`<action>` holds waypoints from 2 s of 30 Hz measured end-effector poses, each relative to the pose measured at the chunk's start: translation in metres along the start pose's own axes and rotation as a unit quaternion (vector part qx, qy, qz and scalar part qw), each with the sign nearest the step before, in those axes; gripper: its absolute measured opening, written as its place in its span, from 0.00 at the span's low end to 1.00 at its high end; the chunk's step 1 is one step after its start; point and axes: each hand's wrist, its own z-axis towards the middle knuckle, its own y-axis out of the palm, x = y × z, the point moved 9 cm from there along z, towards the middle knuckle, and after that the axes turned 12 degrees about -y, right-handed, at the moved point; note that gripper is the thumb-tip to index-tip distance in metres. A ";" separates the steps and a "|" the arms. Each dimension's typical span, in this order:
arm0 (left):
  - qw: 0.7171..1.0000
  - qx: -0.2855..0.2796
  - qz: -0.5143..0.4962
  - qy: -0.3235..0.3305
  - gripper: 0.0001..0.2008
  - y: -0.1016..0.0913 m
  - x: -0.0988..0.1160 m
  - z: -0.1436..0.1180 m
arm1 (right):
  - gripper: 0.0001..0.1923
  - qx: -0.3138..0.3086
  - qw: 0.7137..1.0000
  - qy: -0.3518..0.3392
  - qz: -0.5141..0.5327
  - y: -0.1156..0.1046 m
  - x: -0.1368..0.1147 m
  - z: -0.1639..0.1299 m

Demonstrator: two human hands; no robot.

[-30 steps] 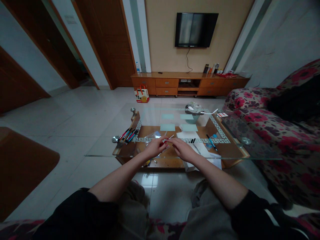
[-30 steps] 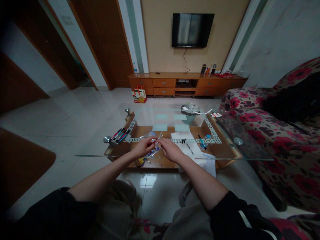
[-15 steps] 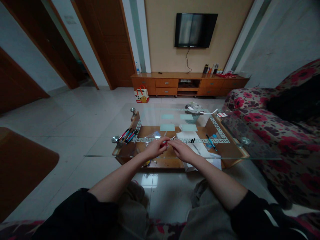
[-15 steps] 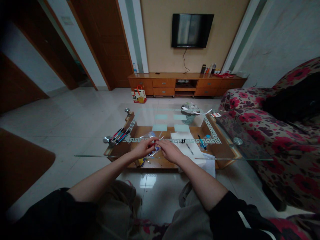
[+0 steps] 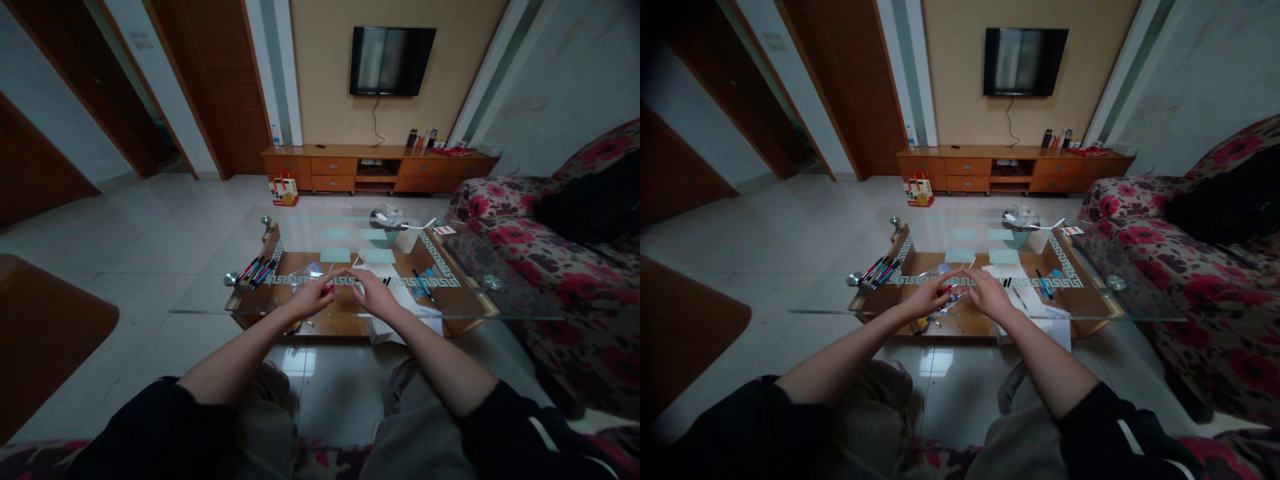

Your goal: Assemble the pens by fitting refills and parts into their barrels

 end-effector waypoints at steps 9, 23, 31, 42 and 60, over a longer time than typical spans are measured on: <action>0.999 0.016 0.035 -0.007 0.31 -0.002 -0.003 0.000 | 0.23 0.038 0.998 0.045 -0.028 -0.013 0.018 -0.004; 0.998 0.035 0.045 -0.003 0.29 -0.007 -0.001 0.000 | 0.27 -0.093 0.987 0.012 -0.129 -0.006 0.033 -0.013; 0.998 0.036 0.043 -0.005 0.29 -0.006 -0.004 0.000 | 0.24 -0.112 0.984 0.046 -0.131 -0.003 0.053 -0.020; 0.999 0.031 0.040 -0.008 0.28 -0.007 0.002 -0.001 | 0.22 -0.119 0.981 0.020 -0.151 0.003 0.057 -0.021; 0.999 0.028 0.044 0.002 0.25 -0.006 0.001 -0.002 | 0.16 -0.203 0.957 0.050 -0.198 0.012 0.064 -0.023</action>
